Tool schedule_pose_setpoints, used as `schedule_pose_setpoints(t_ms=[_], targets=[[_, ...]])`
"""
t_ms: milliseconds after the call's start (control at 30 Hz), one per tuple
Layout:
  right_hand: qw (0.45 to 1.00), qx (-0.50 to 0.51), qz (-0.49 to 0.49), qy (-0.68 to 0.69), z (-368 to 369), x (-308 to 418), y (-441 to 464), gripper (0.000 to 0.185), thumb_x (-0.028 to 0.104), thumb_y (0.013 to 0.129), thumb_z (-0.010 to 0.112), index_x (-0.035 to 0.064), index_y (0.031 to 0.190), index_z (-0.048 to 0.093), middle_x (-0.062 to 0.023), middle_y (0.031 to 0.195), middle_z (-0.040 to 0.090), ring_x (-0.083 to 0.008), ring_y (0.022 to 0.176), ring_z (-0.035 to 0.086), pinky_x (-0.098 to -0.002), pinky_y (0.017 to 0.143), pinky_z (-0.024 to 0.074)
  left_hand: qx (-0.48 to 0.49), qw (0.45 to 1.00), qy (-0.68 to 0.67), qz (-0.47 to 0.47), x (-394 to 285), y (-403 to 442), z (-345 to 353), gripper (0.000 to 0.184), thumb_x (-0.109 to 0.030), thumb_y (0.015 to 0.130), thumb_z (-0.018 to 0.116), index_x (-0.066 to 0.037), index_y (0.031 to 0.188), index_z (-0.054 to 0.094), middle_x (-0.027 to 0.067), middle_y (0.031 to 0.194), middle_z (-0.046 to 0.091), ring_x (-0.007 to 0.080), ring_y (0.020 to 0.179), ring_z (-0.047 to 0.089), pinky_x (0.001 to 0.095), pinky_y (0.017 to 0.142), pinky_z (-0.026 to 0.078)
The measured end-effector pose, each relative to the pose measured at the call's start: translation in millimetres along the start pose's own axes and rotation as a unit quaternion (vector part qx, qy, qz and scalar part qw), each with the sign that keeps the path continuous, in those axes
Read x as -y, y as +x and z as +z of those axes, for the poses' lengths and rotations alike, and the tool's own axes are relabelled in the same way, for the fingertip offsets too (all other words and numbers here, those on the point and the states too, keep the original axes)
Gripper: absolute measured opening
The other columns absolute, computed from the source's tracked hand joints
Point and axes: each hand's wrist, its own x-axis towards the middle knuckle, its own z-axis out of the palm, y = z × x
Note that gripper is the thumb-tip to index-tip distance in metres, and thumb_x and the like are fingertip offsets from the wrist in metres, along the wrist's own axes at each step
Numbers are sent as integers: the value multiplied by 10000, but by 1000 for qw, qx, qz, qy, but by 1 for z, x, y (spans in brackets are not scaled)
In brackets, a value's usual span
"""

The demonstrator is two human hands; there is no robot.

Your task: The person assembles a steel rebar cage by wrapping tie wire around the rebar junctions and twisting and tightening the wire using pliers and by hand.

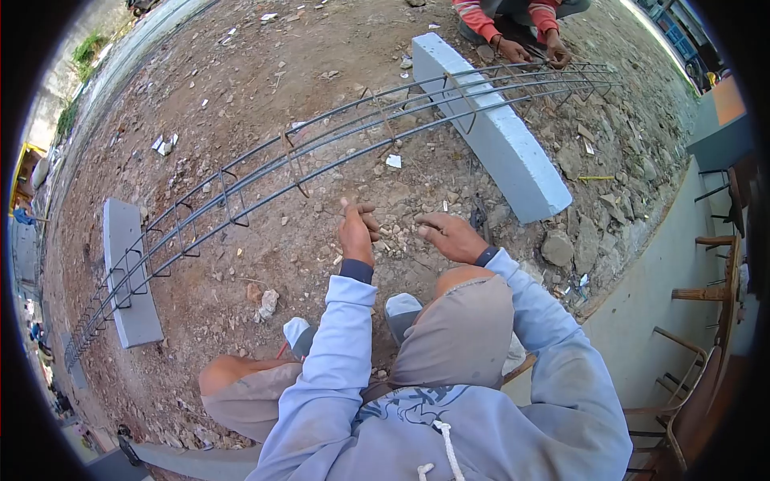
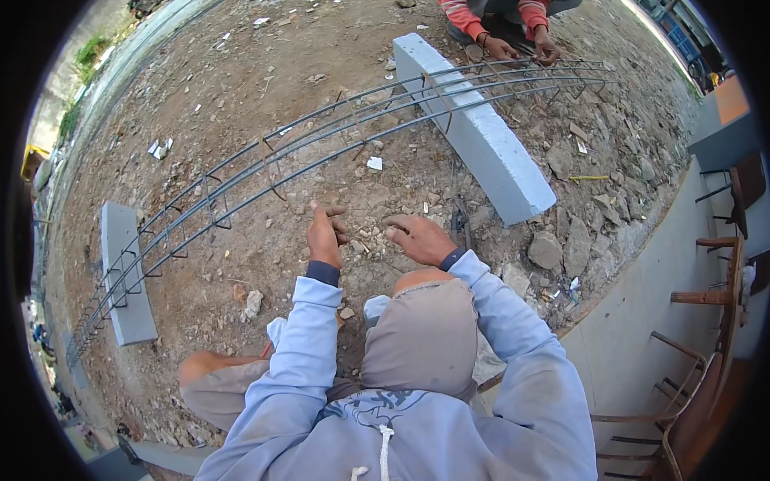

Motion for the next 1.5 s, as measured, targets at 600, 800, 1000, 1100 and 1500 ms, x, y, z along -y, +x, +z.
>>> schedule_pose_setpoints(t_ms=[600, 800, 1000, 1100, 1500], targets=[[993, -97, -56, 42, 40, 13, 68, 115, 75, 862, 564, 28, 957, 608, -109, 832, 596, -220, 664, 590, -334, 606, 473, 81, 995, 12, 49, -19, 51, 6, 387, -378, 939, 517, -21, 1043, 627, 40, 871, 638, 106, 712, 564, 255, 685, 444], [995, -73, 53, -50, 15, 32, 62, 113, 124, 863, 547, 44, 920, 602, -148, 843, 630, -349, 812, 605, -429, 715, 472, 152, 988, 27, 26, -40, 67, -15, 373, -354, 939, 526, -11, 994, 663, 47, 831, 657, 105, 741, 593, 239, 639, 464], [979, 79, 184, 34, -10, 83, 64, 100, 117, 870, 527, 47, 860, 597, -78, 690, 572, -201, 642, 567, -352, 625, 447, 170, 981, -93, 16, -35, 63, -16, 375, -324, 953, 506, 15, 990, 664, 82, 830, 665, 126, 730, 592, 263, 675, 472], [962, 103, 224, 114, -18, 107, 54, 125, 138, 879, 532, 39, 834, 595, -24, 625, 548, -105, 593, 514, -284, 574, 418, 182, 978, -105, 3, -48, 52, -14, 386, -330, 957, 495, 15, 1003, 661, 87, 835, 666, 135, 745, 597, 274, 699, 478], [912, -9, 248, 326, -18, 94, 31, 267, 246, 946, 472, 29, 1047, 590, -29, 686, 598, -92, 555, 568, -248, 508, 471, 327, 936, -82, 102, -64, 21, 24, 419, -340, 984, 431, 20, 1073, 625, 130, 973, 662, 174, 945, 599, 322, 899, 432]])
